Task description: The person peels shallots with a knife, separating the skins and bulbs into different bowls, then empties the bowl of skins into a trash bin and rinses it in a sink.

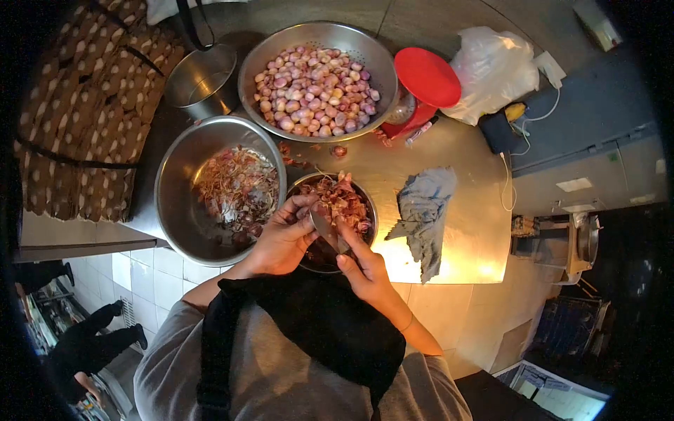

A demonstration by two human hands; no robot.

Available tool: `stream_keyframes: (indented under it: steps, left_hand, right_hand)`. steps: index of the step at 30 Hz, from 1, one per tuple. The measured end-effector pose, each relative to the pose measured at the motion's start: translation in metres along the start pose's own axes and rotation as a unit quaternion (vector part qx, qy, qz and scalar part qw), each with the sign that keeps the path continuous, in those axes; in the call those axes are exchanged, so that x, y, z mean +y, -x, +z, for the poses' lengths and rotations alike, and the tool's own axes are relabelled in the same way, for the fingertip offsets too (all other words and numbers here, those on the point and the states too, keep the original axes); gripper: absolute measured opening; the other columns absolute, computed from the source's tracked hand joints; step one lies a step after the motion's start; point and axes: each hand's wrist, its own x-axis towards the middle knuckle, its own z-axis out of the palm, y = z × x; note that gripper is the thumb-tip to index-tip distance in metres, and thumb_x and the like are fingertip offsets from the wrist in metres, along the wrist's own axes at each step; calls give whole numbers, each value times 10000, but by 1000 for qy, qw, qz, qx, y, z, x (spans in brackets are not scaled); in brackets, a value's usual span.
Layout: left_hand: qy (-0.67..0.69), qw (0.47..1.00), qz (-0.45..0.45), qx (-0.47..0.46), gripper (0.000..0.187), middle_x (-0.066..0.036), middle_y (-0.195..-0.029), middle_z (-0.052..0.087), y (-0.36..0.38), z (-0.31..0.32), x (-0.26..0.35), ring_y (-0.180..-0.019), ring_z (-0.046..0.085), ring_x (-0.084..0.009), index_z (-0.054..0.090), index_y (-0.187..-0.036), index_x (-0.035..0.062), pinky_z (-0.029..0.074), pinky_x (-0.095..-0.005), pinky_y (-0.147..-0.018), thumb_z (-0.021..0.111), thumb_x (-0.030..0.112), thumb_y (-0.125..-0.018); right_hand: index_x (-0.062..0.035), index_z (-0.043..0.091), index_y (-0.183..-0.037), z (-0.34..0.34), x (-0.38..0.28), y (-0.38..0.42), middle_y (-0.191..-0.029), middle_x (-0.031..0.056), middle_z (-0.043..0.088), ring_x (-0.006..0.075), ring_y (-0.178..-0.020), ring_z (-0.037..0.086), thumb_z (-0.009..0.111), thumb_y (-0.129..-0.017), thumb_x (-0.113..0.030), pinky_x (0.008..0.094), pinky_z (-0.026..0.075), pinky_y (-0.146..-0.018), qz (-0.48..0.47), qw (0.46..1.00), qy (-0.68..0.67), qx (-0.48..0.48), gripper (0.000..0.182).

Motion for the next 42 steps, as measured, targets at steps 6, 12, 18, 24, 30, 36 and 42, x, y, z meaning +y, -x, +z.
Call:
stream_keyframes:
  steps: [6, 12, 18, 24, 30, 36, 42]
  left_hand:
    - [-26, 1000, 14, 0, 215, -37, -984, 575, 0, 0, -5, -934, 543, -138, 551, -994, 91, 442, -297, -836, 550, -10, -804]
    - [-42, 999, 15, 12, 207, -69, -968, 582, 3, 4, -8, -893, 561, -157, 558, -979, 35, 468, -299, -804, 574, -24, -781]
    - [-135, 990, 30, 31, 233, -81, -941, 597, 3, 5, -12, -880, 576, -162, 576, -976, 58, 477, -291, -783, 558, -59, -775]
    - [-277, 960, 42, 14, 277, -88, -962, 588, 3, 8, -7, -924, 548, -152, 543, -1035, 1, 449, -278, -830, 587, -40, -765]
    - [-241, 970, 42, -15, 369, -96, -1035, 549, -1, 15, -3, -938, 521, -136, 424, -1156, 4, 442, -268, -824, 546, -11, -808]
    - [-246, 969, 22, -10, 289, -65, -976, 537, -3, 2, -9, -937, 499, -120, 445, -1075, 14, 420, -259, -826, 554, 5, -807]
    - [-366, 925, 83, -53, 327, -71, -1000, 526, -4, 4, -6, -952, 486, -114, 423, -1097, 22, 386, -247, -839, 568, 26, -803]
  right_hand:
    - [24, 357, -1256, 0, 5, 5, -1224, 190, 454, 220, -1145, 434, 488, -861, -116, 276, 312, -936, -31, 999, 31, 11, 440]
    - [22, 350, -1260, 4, 9, -4, -1221, 180, 456, 223, -1097, 476, 487, -866, -136, 277, 337, -914, -75, 995, 53, 39, 446]
    - [-41, 319, -1216, 5, 10, -8, -834, 20, 485, 77, -631, 437, 478, -880, -181, 199, 383, -563, 52, 982, -176, 31, 397]
    - [-68, 334, -1137, 6, 4, -15, -689, -23, 387, 44, -528, 327, 465, -887, -194, 178, 269, -458, 67, 961, -266, 24, 309]
    - [-88, 348, -1092, -5, 1, -16, -617, -12, 355, 57, -483, 298, 437, -898, -212, 187, 253, -439, 129, 897, -423, -13, 246]
    - [-98, 349, -1093, 10, 4, -17, -625, -11, 361, 60, -504, 310, 427, -902, -193, 186, 265, -448, 84, 966, -238, 57, 226]
    - [-110, 359, -1086, 0, -1, -15, -571, -12, 329, 57, -467, 290, 418, -905, -223, 188, 250, -412, 124, 930, -346, -17, 222]
